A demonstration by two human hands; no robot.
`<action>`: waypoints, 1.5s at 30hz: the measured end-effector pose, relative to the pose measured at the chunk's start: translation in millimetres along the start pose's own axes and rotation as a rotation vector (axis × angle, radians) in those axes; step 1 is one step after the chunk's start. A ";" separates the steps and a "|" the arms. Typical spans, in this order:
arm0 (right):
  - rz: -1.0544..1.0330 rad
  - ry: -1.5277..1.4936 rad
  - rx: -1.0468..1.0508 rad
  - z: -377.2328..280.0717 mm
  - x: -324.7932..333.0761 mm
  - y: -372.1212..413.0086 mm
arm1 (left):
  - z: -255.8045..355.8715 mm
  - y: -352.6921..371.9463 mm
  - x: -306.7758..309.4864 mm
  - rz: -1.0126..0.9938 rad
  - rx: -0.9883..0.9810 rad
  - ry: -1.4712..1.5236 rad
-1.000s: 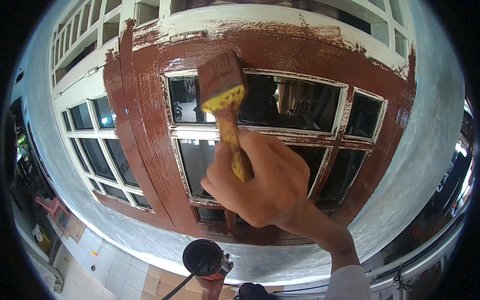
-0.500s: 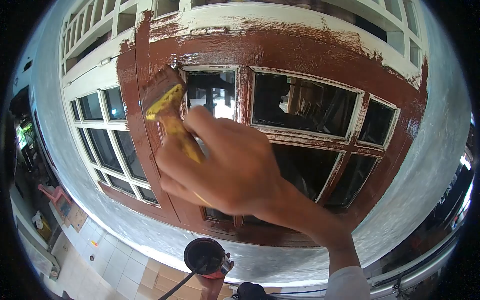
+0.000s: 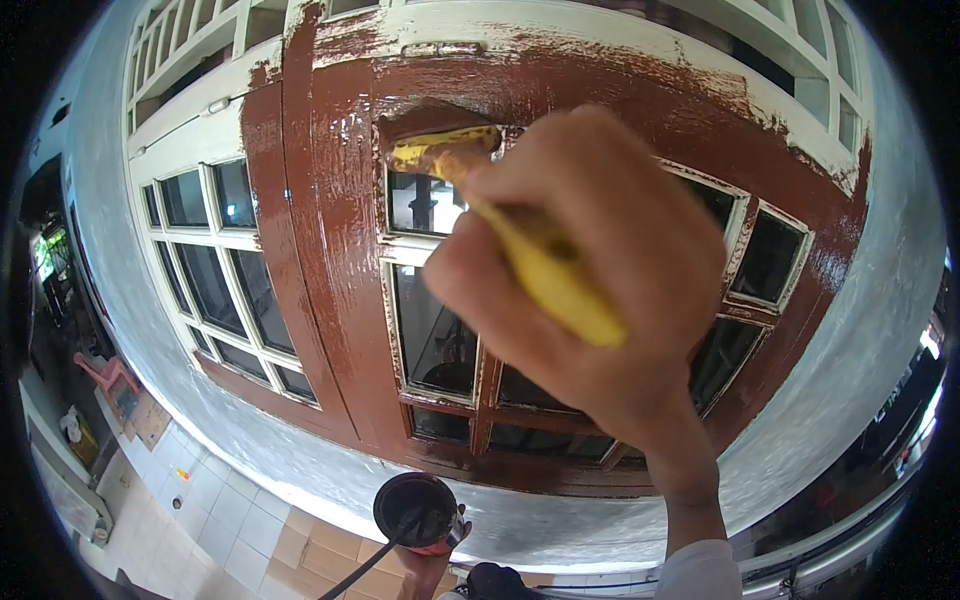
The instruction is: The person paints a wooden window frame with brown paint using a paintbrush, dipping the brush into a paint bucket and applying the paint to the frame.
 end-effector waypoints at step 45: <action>-0.305 0.133 -0.026 -14.4 7.2 -29.2 | 22.7 0.9 4.0 0.003 -0.088 0.004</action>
Point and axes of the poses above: each hand's wrist, its own y-axis away from the middle knuckle, its own x-axis out of the back of the hand, z = x × y, the point moved 7 cm from there along -y, towards the middle knuckle, and after that the axes turned 5 degrees about -z, right-handed, at the moved point
